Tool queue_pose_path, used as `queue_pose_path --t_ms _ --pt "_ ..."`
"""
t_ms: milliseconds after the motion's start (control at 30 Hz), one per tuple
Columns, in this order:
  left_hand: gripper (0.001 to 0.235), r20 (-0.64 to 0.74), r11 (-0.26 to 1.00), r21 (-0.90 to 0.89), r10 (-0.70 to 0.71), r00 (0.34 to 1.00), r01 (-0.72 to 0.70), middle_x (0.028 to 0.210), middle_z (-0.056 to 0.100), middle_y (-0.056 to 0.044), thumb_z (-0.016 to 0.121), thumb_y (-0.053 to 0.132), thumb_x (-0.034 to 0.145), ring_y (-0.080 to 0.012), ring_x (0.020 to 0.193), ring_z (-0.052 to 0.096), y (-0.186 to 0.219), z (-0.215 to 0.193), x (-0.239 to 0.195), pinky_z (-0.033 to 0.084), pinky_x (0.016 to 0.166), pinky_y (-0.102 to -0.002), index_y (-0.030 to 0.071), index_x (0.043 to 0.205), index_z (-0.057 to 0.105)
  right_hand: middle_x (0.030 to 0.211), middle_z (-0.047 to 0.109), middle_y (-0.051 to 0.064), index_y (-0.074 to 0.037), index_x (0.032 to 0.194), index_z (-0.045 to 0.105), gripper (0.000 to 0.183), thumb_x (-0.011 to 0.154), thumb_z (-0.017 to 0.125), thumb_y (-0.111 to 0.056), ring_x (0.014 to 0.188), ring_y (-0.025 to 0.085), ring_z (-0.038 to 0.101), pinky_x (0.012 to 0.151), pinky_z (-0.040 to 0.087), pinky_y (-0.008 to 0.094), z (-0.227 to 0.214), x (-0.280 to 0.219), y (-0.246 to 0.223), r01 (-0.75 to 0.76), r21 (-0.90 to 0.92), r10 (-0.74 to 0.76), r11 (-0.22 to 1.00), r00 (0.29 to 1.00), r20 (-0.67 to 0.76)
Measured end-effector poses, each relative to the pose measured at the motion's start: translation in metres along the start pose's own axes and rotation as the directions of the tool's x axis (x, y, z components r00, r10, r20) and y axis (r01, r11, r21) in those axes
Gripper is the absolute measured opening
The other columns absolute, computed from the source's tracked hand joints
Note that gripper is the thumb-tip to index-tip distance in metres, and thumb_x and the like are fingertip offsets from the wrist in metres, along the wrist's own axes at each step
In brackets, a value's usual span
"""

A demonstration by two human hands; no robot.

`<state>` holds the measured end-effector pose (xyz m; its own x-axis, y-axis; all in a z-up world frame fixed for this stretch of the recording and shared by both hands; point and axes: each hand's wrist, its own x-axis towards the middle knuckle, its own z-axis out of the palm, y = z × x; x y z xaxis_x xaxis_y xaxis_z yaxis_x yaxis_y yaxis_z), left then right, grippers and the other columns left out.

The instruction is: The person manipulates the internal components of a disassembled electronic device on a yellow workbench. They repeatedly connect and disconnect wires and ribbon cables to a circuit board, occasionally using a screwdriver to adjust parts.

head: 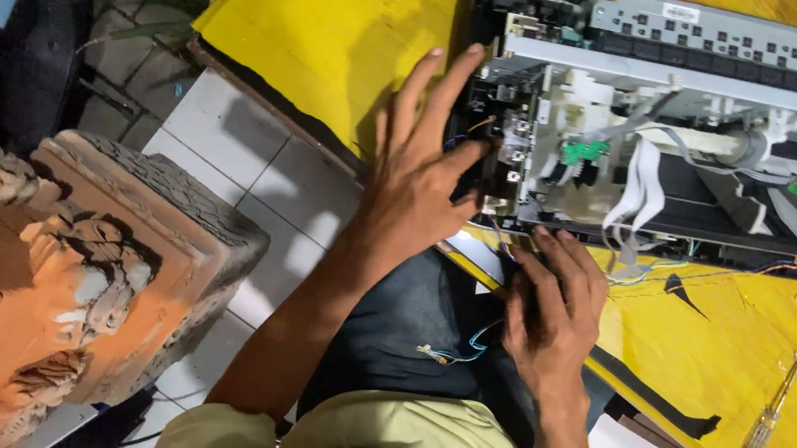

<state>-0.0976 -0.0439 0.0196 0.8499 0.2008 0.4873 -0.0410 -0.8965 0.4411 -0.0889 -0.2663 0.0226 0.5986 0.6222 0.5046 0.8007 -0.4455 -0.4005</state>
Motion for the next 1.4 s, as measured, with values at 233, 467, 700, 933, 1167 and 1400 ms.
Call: queue_pose_path --t_ms 233,467,700,933,1167,1400 --pt "0.013 0.093 0.989 -0.122 -0.074 0.993 0.085 0.172 0.009 -0.004 0.090 0.009 0.077 -0.0371 0.164 0.012 -0.005 0.000 0.002 0.041 0.120 -0.078 0.010 0.083 0.078 0.132 0.062 0.021 0.003 0.122 0.069 0.023 0.105 0.059 -0.008 0.131 0.042 0.057 0.115 0.046 0.052 0.005 0.001 -0.007 0.002 -0.023 -0.002 1.000 1.000 -0.020" --pt "0.014 -0.093 0.942 -0.336 -0.056 0.994 0.021 0.172 0.017 -0.004 0.085 -0.005 0.084 -0.0339 0.164 0.015 -0.009 0.026 -0.001 0.032 0.143 -0.057 0.006 0.084 0.078 0.131 0.061 0.022 0.003 0.122 0.069 0.020 0.104 0.063 -0.003 0.130 0.043 0.057 0.114 0.047 0.052 0.007 0.000 -0.008 0.004 -0.057 -0.005 0.998 1.000 -0.017" --pt "0.015 -0.055 0.989 -0.144 -0.037 0.998 0.029 0.170 0.019 0.003 0.089 0.007 0.075 -0.0286 0.163 0.021 -0.013 0.017 0.004 0.034 0.132 -0.073 0.013 0.083 0.078 0.132 0.062 0.022 0.003 0.122 0.069 0.021 0.104 0.062 -0.004 0.130 0.042 0.056 0.114 0.046 0.052 0.006 0.003 -0.008 0.001 -0.039 -0.001 0.999 1.000 -0.018" --pt "0.009 -0.122 0.999 0.007 -0.050 0.991 0.051 0.167 0.029 0.007 0.089 0.016 0.077 -0.0270 0.158 0.030 -0.007 0.018 0.007 0.038 0.127 -0.068 0.018 0.080 0.081 0.131 0.063 0.019 0.001 0.121 0.070 0.023 0.104 0.058 -0.008 0.127 0.040 0.059 0.111 0.047 0.051 -0.001 0.005 -0.002 -0.007 -0.020 0.007 1.000 1.000 -0.001" --pt "0.014 -0.124 0.996 -0.062 -0.068 0.990 0.061 0.161 0.036 -0.005 0.080 0.001 0.072 -0.0409 0.156 0.029 0.004 0.012 0.007 0.043 0.117 -0.071 0.011 0.076 0.073 0.133 0.063 0.018 0.000 0.122 0.067 0.021 0.103 0.058 -0.005 0.126 0.042 0.061 0.107 0.049 0.050 -0.007 0.001 0.007 -0.038 0.065 0.038 0.997 0.999 0.004" --pt "0.020 -0.045 0.991 -0.097 -0.092 0.995 0.088 0.159 0.037 -0.012 0.077 -0.012 0.073 -0.0422 0.154 0.030 0.023 0.002 0.016 0.035 0.120 -0.069 0.002 0.070 0.063 0.145 0.059 0.012 -0.006 0.132 0.064 0.030 0.103 0.058 -0.012 0.134 0.037 0.056 0.096 0.043 0.047 -0.010 -0.008 0.015 -0.069 0.026 0.067 0.997 0.996 0.066"
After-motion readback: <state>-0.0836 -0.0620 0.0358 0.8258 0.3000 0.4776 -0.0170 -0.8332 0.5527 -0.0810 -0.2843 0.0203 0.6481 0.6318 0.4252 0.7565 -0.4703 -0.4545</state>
